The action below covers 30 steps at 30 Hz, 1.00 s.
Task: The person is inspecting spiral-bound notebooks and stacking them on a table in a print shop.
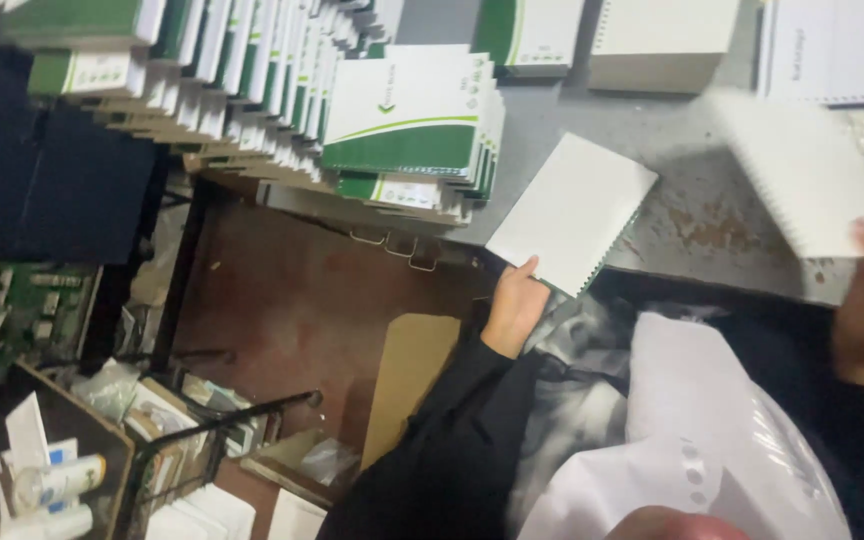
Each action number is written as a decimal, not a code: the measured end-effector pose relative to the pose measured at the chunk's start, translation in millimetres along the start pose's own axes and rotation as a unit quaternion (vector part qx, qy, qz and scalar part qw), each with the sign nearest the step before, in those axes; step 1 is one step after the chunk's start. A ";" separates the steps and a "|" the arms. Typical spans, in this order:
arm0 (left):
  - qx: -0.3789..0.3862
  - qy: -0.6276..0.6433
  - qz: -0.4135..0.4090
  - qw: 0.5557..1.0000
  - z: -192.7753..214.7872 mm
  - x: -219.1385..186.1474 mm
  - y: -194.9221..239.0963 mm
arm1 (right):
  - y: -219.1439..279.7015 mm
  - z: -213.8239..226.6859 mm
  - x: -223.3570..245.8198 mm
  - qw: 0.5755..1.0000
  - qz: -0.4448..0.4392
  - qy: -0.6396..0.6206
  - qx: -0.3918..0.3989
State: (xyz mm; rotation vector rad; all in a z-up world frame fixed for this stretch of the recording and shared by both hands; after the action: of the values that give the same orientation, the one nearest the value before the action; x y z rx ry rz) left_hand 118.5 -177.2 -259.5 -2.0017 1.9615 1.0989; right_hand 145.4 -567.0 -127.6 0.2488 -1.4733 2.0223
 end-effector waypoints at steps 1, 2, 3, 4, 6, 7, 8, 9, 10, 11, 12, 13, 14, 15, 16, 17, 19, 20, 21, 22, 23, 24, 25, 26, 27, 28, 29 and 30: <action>0.003 -0.005 0.007 1.000 7.2 8.0 -5.9 | 1.3 2.2 7.7 1.000 -0.005 0.006 -0.005; 0.011 0.007 -0.003 1.000 13.4 14.0 -11.1 | 2.4 -6.2 20.5 0.994 0.022 0.099 0.048; 0.018 0.018 -0.014 1.000 20.0 19.7 -15.8 | 4.9 -15.6 31.5 0.975 0.048 0.192 0.101; 0.021 0.017 -0.010 1.000 19.2 19.6 -18.2 | 6.6 -17.4 34.8 0.975 0.046 0.196 0.099; -0.003 -0.026 -0.037 0.999 23.9 9.9 -22.5 | 8.3 -29.7 34.7 0.981 0.014 0.146 0.129; -0.001 -0.027 -0.039 0.999 18.1 6.7 -24.4 | 7.4 -26.7 36.5 0.981 0.015 0.146 0.128; 0.003 -0.028 -0.045 0.999 13.9 1.8 -23.4 | 7.5 -27.4 34.5 0.980 -0.004 0.140 0.140; 0.007 -0.029 -0.050 0.998 10.1 -3.6 -22.1 | 7.9 -28.4 33.2 0.979 -0.023 0.134 0.152; 0.007 -0.029 -0.058 0.998 13.3 -4.1 -22.1 | 11.2 -28.0 32.7 0.980 -0.017 0.130 0.150; -0.009 -0.030 -0.050 0.998 19.8 -2.2 -22.1 | 15.1 -29.1 28.4 0.979 -0.031 0.121 0.158; -0.025 -0.030 -0.044 0.998 24.3 -1.4 -23.3 | 16.3 -30.1 22.9 0.979 -0.044 0.112 0.166; -0.024 -0.028 -0.053 0.998 24.6 -5.7 -25.3 | 13.2 -31.9 20.7 0.980 -0.035 0.108 0.164; -0.051 -0.101 -0.024 0.993 33.9 -2.0 -22.2 | 15.0 -33.2 21.4 0.980 -0.035 0.104 0.164; -0.079 -0.173 0.007 0.982 44.3 1.0 -18.6 | 17.0 -34.9 22.0 0.981 -0.034 0.100 0.165; -0.084 -0.172 0.002 0.982 58.1 4.1 -22.1 | 19.4 -36.5 23.9 0.981 -0.030 0.094 0.166; -0.040 -0.256 -0.039 0.965 60.3 1.1 -25.7 | 22.9 -40.1 25.1 0.978 -0.031 0.099 0.181; 0.006 -0.338 -0.100 0.936 67.3 -5.5 -39.5 | 23.7 -47.2 24.2 0.977 -0.012 0.100 0.187; -0.018 -0.350 -0.107 0.930 79.2 -7.5 -48.8 | 25.0 -51.5 20.1 0.976 -0.019 0.087 0.199; -0.041 -0.361 -0.115 0.925 90.7 -9.9 -58.4 | 26.3 -55.8 15.9 0.974 -0.025 0.074 0.211; -0.037 -0.358 -0.132 0.924 84.1 -20.6 -57.5 | 28.2 -58.3 15.3 0.976 -0.008 0.074 0.203; -0.046 -0.380 -0.115 0.917 82.4 -25.1 -58.8 | 30.5 -61.5 9.0 0.976 -0.011 0.086 0.198; -0.058 -0.402 -0.086 0.910 86.5 -18.5 -49.2 | 42.8 -57.6 8.8 0.975 -0.023 0.099 0.199; -0.056 -0.399 -0.092 0.911 74.6 -28.9 -53.2 | 31.4 -61.4 5.2 0.975 -0.016 0.100 0.197; -0.061 -0.393 -0.058 0.915 73.4 -26.2 -48.1 | 32.2 -60.6 8.9 0.976 -0.021 0.093 0.196; -0.065 -0.388 -0.024 0.919 71.9 -22.7 -44.5 | 33.0 -60.2 10.6 0.977 -0.027 0.085 0.195; -0.064 -0.390 -0.016 0.918 76.9 -20.3 -47.7 | 31.0 -59.2 12.9 0.976 -0.035 0.087 0.197; -0.071 -0.384 -0.050 0.919 79.8 -25.8 -51.3 | 28.8 -58.9 16.1 0.977 -0.036 0.071 0.199; -0.077 -0.379 -0.082 0.918 83.9 -29.0 -53.1 | 29.5 -57.5 20.3 0.977 -0.040 0.055 0.202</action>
State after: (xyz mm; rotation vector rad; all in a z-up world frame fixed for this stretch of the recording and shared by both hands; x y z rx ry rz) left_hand 136.7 -98.8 -324.4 -1.4152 1.3099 1.6874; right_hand 123.8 -512.8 -161.8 0.3508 -0.9598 2.2158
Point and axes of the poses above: each hand's wrist, its own y-axis away from the middle knuckle, its own z-axis out of the back of the hand, x = y × z, the point moved 10 cm from there along -y, towards the middle knuckle, and after that the axes turned 13 degrees about -y, right-handed, at the moved point
